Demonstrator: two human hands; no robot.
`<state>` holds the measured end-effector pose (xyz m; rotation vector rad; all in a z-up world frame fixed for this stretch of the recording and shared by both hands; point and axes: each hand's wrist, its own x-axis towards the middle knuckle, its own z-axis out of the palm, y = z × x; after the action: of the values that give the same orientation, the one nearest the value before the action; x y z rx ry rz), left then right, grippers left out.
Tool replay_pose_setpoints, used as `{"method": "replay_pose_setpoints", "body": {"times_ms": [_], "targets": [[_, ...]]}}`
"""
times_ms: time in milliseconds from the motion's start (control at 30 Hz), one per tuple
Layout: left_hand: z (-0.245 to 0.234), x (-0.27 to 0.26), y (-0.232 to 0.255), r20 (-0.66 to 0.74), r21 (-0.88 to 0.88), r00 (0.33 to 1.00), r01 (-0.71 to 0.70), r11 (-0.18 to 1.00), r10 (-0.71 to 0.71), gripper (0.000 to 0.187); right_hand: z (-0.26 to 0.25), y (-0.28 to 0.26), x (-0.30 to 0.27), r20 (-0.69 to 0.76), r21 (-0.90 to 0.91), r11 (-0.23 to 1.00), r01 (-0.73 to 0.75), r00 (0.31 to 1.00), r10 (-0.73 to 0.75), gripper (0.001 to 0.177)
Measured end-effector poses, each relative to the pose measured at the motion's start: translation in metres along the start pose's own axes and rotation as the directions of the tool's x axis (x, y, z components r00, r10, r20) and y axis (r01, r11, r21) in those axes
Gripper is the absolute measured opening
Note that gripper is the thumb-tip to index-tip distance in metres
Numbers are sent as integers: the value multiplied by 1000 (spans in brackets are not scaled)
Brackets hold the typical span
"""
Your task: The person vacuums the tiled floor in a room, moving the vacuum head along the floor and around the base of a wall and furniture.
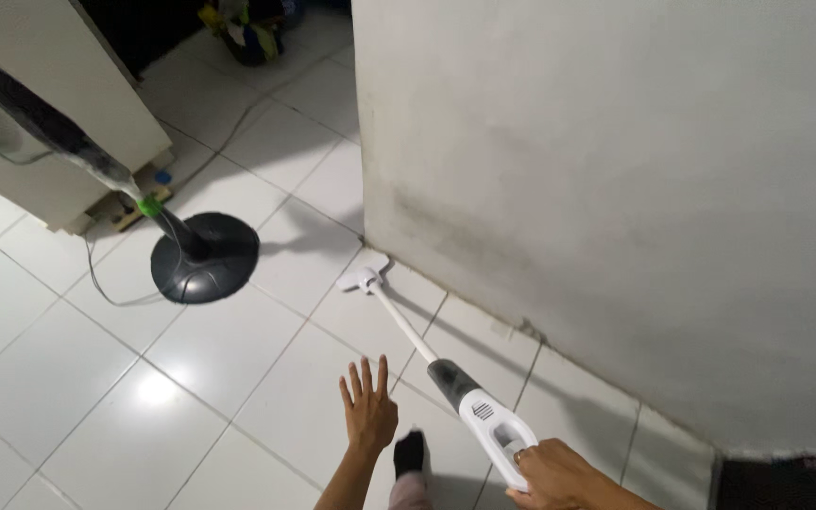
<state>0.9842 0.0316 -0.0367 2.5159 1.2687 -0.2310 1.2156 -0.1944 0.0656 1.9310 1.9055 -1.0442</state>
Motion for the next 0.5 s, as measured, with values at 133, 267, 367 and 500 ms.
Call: {"method": "replay_pose_setpoints", "body": {"times_ms": [133, 267, 367, 500], "targets": [[-27, 36, 9, 95, -71, 991, 103, 992, -96, 90, -31, 39, 36, 103, -65, 997, 44, 994, -37, 45], [-43, 54, 13, -103, -101, 984, 136, 986, -146, 86, -70, 53, 82, 140, -115, 993, 41, 990, -24, 48], [-49, 55, 13, -102, -163, 966, 218, 962, -236, 89, -100, 55, 117, 110, -172, 982, 72, 993, -54, 50], [-43, 38, 21, -59, -222, 914, 381, 898, -402, 88, -134, 57, 162, 37, -225, 965, 136, 991, -131, 53]]}}
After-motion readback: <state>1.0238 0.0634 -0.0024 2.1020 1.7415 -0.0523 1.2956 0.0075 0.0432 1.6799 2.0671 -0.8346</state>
